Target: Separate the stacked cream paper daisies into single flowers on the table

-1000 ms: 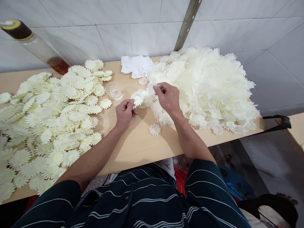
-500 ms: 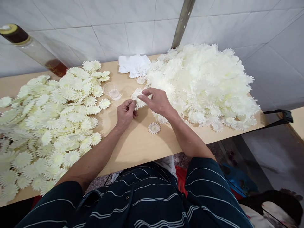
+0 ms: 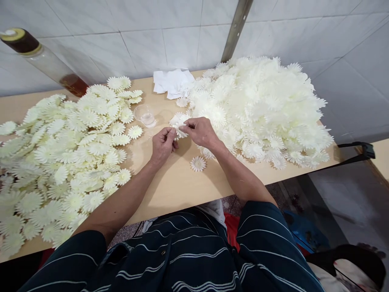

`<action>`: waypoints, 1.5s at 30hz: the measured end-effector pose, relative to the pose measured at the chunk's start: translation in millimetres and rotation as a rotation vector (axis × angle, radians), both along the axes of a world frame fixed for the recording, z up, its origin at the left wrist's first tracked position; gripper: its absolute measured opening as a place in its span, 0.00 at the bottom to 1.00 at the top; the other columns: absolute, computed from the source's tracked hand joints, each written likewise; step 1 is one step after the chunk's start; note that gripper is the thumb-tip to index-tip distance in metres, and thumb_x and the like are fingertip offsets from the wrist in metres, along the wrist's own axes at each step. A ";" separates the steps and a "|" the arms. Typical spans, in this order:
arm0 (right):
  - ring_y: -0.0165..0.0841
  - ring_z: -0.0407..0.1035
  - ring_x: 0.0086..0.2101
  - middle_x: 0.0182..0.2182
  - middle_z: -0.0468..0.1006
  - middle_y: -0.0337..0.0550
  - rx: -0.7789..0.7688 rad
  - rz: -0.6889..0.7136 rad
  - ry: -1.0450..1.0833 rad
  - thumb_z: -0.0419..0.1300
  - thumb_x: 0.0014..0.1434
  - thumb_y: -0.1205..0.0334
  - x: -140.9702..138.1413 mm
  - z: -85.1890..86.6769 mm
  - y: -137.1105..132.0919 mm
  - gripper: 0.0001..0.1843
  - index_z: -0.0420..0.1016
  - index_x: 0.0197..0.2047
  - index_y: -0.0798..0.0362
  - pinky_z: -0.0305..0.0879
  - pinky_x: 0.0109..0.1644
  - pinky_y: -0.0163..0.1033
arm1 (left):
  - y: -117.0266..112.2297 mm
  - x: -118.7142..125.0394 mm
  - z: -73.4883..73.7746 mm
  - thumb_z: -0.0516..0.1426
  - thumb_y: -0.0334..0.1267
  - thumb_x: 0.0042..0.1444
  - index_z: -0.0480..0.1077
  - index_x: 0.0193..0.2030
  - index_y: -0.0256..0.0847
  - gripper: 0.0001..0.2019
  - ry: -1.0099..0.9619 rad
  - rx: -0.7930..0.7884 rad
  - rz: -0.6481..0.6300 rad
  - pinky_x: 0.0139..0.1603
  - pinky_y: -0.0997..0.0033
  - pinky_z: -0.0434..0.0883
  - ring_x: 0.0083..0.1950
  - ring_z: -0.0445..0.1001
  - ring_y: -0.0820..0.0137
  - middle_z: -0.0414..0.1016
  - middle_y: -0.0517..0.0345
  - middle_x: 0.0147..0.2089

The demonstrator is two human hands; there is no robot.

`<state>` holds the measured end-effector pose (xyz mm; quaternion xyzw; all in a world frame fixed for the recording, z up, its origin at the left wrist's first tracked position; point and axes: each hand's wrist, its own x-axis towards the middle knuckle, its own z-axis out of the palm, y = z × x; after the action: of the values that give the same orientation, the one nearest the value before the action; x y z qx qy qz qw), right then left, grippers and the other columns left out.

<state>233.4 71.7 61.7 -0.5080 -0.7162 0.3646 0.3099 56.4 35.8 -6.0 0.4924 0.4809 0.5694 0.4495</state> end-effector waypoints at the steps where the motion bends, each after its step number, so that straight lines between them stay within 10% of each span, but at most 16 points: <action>1: 0.29 0.48 0.29 0.23 0.52 0.33 0.016 0.008 -0.012 0.64 0.64 0.37 0.0 -0.9 0.3 0.31 0.57 0.23 0.49 0.47 0.35 0.42 | 0.2 0.1 -0.3 0.66 0.70 0.63 0.79 0.38 0.42 0.29 0.007 -0.002 0.007 0.20 0.75 0.64 0.17 0.67 0.75 0.71 0.67 0.18; 8: 0.29 0.54 0.28 0.21 0.59 0.34 0.106 -0.008 -0.144 0.61 0.66 0.57 -2.7 -6.6 1.5 0.19 0.66 0.24 0.51 0.52 0.36 0.41 | 1.1 -0.2 -1.4 0.66 0.71 0.62 0.81 0.41 0.42 0.29 0.036 -0.004 0.022 0.21 0.73 0.64 0.17 0.68 0.73 0.71 0.68 0.17; 14: 0.33 0.66 0.29 0.26 0.78 0.40 0.146 -0.078 -0.078 0.71 0.63 0.37 -2.1 -12.5 1.6 0.26 0.85 0.36 0.54 0.61 0.38 0.40 | 1.3 -1.5 -1.4 0.65 0.72 0.63 0.81 0.39 0.42 0.30 0.034 0.009 0.008 0.20 0.73 0.63 0.16 0.68 0.73 0.71 0.67 0.18; 19: 0.31 0.61 0.28 0.23 0.72 0.37 0.177 -0.068 -0.070 0.67 0.67 0.33 0.8 -15.1 2.7 0.30 0.84 0.33 0.53 0.58 0.36 0.40 | 3.2 -1.9 -3.2 0.67 0.69 0.63 0.81 0.39 0.42 0.27 0.038 -0.009 0.007 0.19 0.73 0.62 0.16 0.66 0.73 0.71 0.67 0.17; 24: 0.32 0.63 0.30 0.25 0.74 0.40 0.278 0.027 -0.171 0.62 0.73 0.52 2.0 -12.9 2.7 0.21 0.79 0.29 0.53 0.60 0.39 0.41 | 3.4 -3.0 -2.2 0.66 0.71 0.63 0.79 0.37 0.42 0.29 0.021 -0.034 -0.022 0.19 0.72 0.62 0.16 0.66 0.73 0.72 0.66 0.18; 36: 0.38 0.80 0.34 0.36 0.90 0.43 0.191 -0.028 -0.106 0.73 0.64 0.57 1.8 -13.7 -1.0 0.11 0.88 0.49 0.51 0.75 0.45 0.43 | 1.6 -1.9 -1.1 0.66 0.70 0.63 0.81 0.39 0.42 0.29 0.050 -0.007 0.006 0.20 0.71 0.64 0.16 0.67 0.72 0.71 0.66 0.17; 45: 0.36 0.79 0.33 0.33 0.89 0.42 0.204 0.064 -0.221 0.60 0.71 0.63 3.3 -6.6 -6.5 0.14 0.84 0.55 0.51 0.72 0.49 0.42 | 2.0 -3.0 -0.3 0.70 0.63 0.61 0.82 0.41 0.42 0.23 0.052 -0.024 -0.011 0.21 0.73 0.65 0.17 0.69 0.73 0.73 0.66 0.18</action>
<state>236.8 65.2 55.1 -0.4879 -0.7950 0.2416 0.2675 53.4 37.9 -6.3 0.5041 0.4964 0.5484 0.4458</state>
